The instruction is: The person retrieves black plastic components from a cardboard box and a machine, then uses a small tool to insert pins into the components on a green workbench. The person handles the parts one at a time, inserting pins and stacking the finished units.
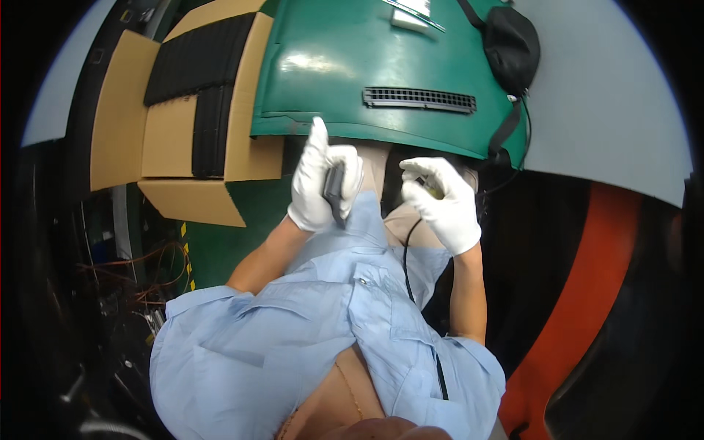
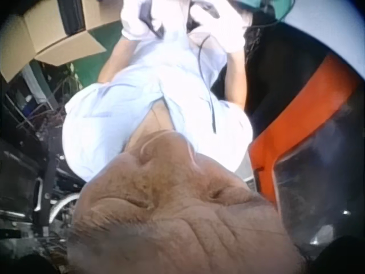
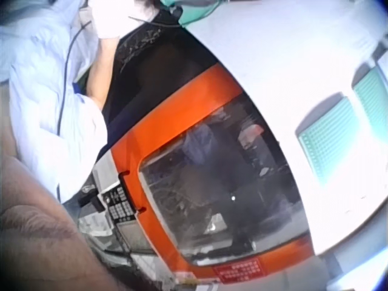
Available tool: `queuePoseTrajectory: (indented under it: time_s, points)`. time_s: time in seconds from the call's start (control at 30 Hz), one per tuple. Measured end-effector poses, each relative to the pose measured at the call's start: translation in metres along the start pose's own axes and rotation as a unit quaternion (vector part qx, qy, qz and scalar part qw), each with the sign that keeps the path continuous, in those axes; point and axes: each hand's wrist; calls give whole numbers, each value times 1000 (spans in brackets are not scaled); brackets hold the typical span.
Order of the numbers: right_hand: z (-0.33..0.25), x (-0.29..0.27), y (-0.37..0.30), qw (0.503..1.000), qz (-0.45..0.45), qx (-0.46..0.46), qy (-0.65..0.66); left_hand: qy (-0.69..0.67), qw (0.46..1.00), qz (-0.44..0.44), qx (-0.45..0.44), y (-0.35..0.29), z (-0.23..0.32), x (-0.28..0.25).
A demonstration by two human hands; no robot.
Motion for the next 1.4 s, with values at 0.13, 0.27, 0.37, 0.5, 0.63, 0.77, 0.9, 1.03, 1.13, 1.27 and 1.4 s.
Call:
queuePoseTrajectory:
  time_s: [0.13,0.27,0.37,0.5,0.63,0.77,0.9,1.03,1.13,1.27,1.4]
  points:
    - [-4,8,7,962,-197,183,37,-298,935,-142,130,10,33,-19]
    - [16,25,1,945,-212,204,140,-290,944,-87,135,18,41,-28]
    - [33,43,9,977,-100,114,149,-117,979,148,83,11,15,-25]
    - [31,44,40,991,-46,124,-36,125,969,213,-3,10,-40,-55]
    - [17,9,85,952,38,132,-273,221,950,215,-43,56,-23,-107]
    - [55,-29,131,906,59,-14,-420,513,810,274,-78,99,-9,-149]
    - [54,-34,148,889,-5,10,-459,705,657,263,-56,121,-20,-179]
    - [58,-41,152,874,-30,23,-484,793,539,276,-63,121,-10,-186]
    - [53,-42,139,876,-3,-54,-480,794,536,286,16,116,-3,-173]
    - [0,-21,100,843,-2,-224,-489,434,882,158,-99,96,24,-106]
    - [-30,1,68,751,-64,-312,-579,31,978,-19,-207,88,31,-35]
Point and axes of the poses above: each hand's wrist, its own y-axis towards the middle knuckle, its own x-axis out of the palm, z = x × y, and after that the axes turned 13 degrees about -z, right-handed
